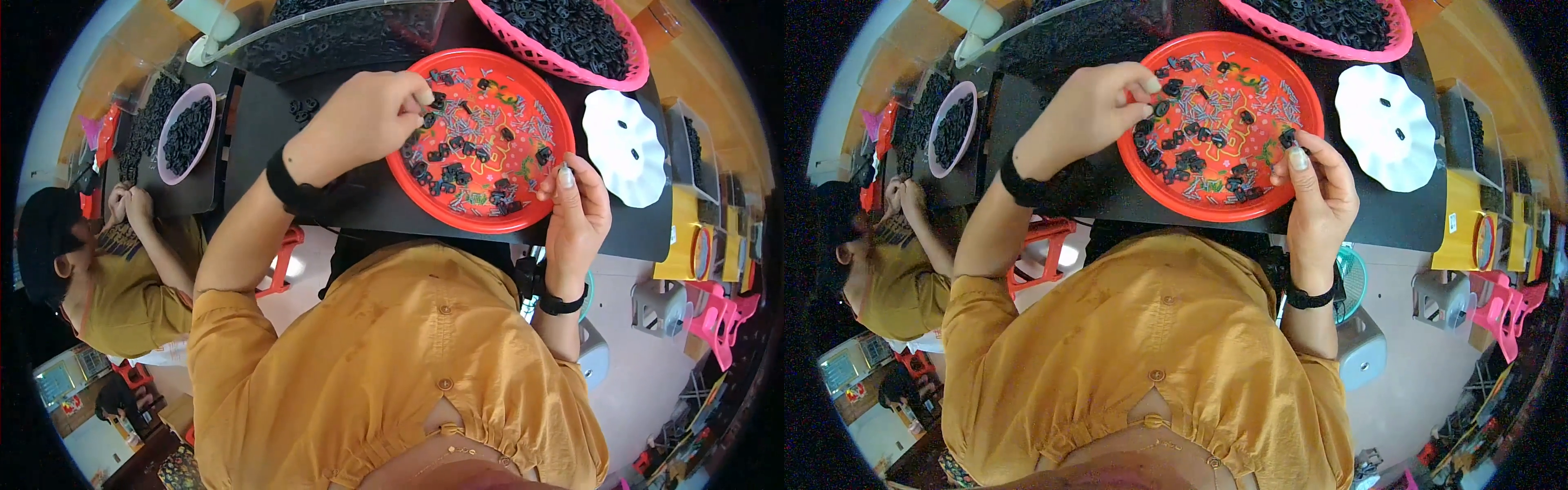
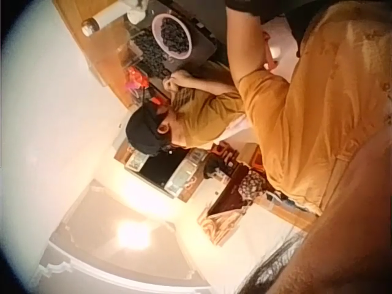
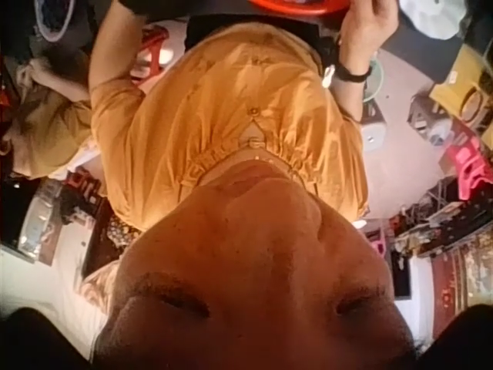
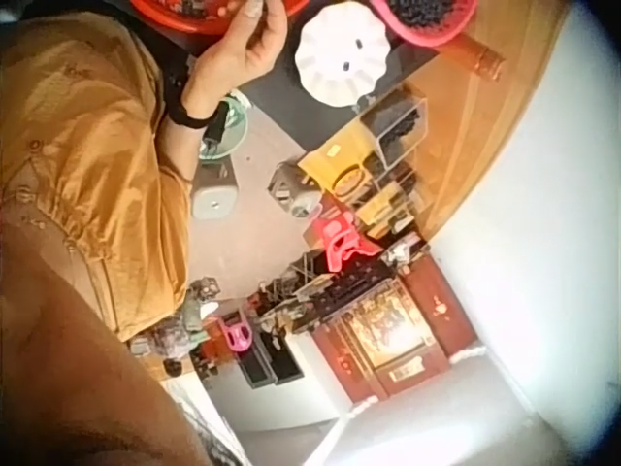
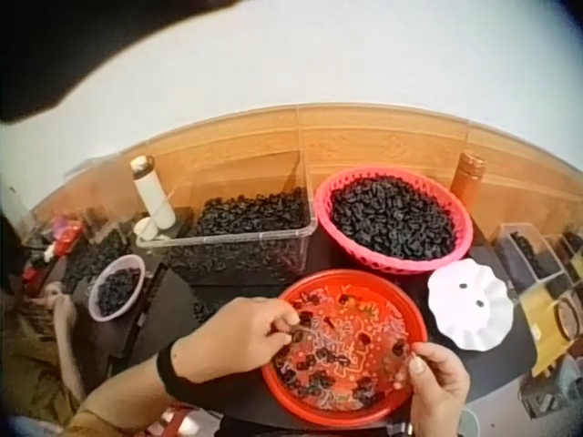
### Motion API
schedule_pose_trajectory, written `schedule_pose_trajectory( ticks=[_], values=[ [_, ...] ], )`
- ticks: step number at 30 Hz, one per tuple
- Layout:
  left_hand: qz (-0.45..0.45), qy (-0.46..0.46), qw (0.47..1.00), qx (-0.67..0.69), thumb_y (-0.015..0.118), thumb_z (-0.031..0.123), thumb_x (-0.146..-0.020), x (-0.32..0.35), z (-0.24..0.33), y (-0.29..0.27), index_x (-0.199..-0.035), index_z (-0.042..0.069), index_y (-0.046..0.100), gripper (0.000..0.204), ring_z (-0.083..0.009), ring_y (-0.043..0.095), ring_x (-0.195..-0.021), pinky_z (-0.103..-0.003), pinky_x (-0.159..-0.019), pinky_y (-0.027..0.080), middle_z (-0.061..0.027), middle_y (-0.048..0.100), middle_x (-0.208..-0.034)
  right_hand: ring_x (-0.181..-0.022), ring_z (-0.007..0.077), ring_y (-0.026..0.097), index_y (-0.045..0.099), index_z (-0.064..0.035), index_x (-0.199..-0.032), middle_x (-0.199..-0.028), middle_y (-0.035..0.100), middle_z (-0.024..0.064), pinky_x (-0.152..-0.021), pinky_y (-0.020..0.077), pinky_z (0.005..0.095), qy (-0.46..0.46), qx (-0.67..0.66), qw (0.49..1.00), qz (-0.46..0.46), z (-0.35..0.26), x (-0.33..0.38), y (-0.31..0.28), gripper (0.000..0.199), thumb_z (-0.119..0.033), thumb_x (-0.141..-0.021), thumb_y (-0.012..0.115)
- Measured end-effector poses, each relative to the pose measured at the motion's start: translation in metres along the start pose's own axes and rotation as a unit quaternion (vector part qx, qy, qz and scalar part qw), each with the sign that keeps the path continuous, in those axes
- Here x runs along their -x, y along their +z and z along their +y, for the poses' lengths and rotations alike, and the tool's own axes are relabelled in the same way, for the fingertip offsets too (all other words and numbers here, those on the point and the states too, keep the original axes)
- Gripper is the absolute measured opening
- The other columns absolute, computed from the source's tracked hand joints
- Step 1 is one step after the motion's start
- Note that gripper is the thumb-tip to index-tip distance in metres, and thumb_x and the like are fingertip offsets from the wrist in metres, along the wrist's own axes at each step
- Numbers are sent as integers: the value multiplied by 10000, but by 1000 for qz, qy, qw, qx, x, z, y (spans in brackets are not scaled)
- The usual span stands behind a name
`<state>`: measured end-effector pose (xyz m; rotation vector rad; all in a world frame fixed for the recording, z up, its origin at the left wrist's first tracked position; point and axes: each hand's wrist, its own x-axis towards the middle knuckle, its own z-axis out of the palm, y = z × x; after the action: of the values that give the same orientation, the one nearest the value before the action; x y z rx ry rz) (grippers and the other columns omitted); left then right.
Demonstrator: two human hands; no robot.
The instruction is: The person assembles small plastic components by hand, picking pieces from a red tray and pressing them together.
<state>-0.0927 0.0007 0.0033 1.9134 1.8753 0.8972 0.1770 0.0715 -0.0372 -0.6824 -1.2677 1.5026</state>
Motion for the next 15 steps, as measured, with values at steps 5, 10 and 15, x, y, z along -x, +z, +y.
schedule_pose_trajectory(
  ticks=[5,10,15],
  values=[
    [-108,59,985,-121,676,78,-718,10,5,-9,-850,5,625,160,-315,626,-749,-382,-711,509,-143,641,-801,-732,115,598,605,25,-1139,-839,641,69,-669,505,233,-6,15,1000,-5,2,-1,-1,225,-44,-926,592],
    [-126,82,964,-221,660,78,-709,10,7,10,-835,17,627,144,-359,613,-813,-435,-763,494,-164,638,-839,-730,112,601,607,23,-1139,-847,648,71,-672,508,235,-9,27,1000,-6,3,0,-2,223,-39,-925,590],
    [-107,40,989,-98,659,73,-713,7,0,14,-857,25,618,158,-352,616,-800,-436,-720,496,-154,628,-807,-727,114,605,607,24,-1138,-844,650,72,-670,512,239,-12,19,1000,-11,4,1,-3,222,-38,-926,588]
  ],
)
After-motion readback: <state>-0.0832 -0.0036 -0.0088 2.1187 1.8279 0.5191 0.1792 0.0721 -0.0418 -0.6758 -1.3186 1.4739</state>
